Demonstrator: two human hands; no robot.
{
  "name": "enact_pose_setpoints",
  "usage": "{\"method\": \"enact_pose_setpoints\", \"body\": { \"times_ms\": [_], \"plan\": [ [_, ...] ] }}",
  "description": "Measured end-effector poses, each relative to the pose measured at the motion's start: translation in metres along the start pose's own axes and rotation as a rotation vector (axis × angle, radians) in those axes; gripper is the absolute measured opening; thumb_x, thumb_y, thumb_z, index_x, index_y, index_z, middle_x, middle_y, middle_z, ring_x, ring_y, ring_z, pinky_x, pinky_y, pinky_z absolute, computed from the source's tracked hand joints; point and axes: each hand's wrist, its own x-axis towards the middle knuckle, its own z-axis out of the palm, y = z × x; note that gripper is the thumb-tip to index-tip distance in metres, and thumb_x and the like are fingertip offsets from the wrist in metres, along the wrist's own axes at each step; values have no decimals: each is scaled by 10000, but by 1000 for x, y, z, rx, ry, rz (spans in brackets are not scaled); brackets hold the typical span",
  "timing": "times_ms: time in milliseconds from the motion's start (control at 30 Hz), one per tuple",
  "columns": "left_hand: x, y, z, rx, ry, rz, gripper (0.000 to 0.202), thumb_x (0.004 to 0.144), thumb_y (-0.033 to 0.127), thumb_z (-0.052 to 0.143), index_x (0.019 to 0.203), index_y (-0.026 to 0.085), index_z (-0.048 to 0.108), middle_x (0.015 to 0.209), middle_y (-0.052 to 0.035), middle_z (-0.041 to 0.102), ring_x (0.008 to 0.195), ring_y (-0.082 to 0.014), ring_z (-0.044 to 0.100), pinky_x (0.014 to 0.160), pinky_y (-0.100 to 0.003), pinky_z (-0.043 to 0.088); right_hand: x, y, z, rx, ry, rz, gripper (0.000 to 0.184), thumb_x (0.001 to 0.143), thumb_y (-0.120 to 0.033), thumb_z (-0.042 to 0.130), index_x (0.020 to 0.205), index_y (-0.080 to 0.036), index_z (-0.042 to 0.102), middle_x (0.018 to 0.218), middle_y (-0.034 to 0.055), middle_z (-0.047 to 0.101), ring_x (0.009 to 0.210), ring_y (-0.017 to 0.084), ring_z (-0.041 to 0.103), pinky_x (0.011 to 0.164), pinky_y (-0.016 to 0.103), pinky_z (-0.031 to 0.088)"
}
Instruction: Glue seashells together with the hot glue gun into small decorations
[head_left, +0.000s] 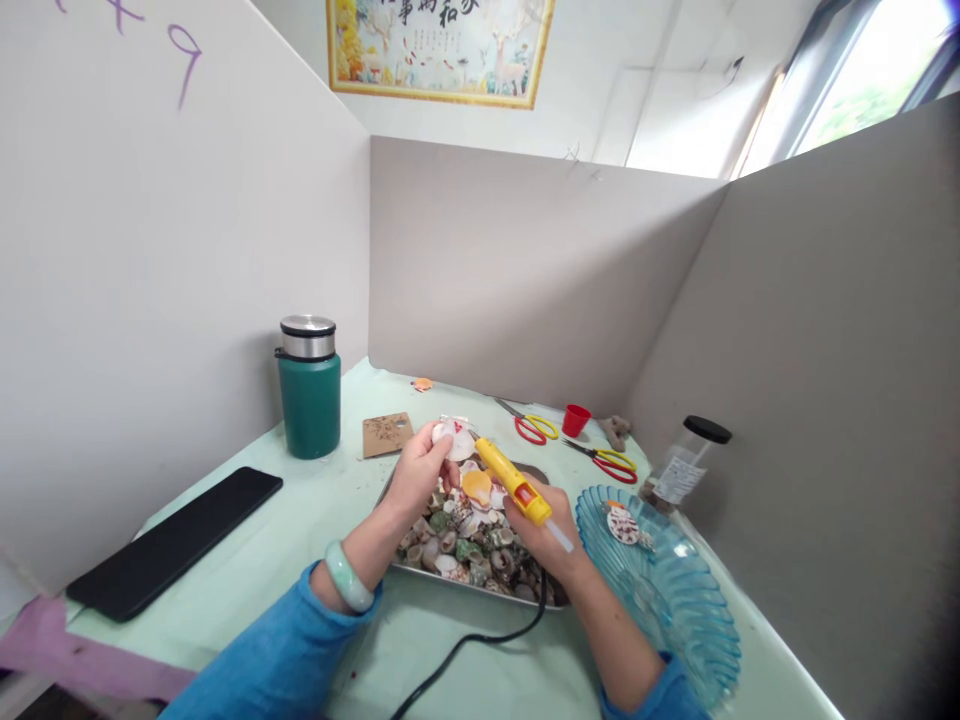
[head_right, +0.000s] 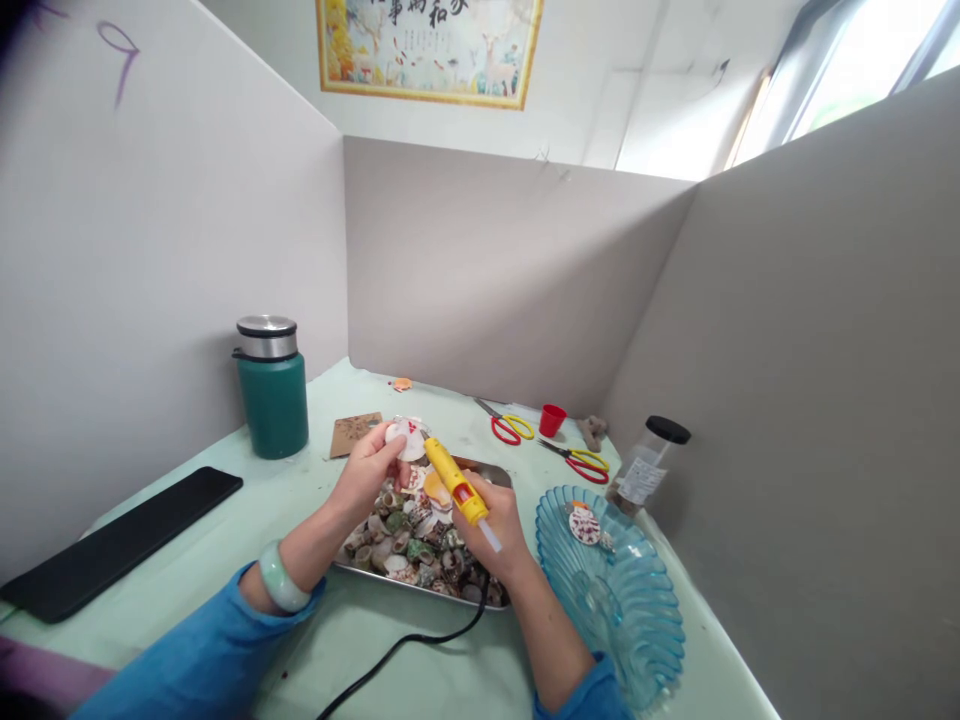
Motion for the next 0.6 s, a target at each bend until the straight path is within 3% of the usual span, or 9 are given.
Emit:
{"method": "enact_pose_setpoints", "body": {
  "times_ms": [600],
  "plan": [
    [-2, 1, -1, 4, 19, 56, 276, 803, 402, 516, 902, 147, 479, 424, 49, 520, 367, -86, 457, 375, -161, 348, 0, 2, 0, 26, 11, 44, 201, 755, -193, 495, 901, -152, 628, 743, 13, 620, 587, 118, 526, 568, 229, 423]
  ]
}}
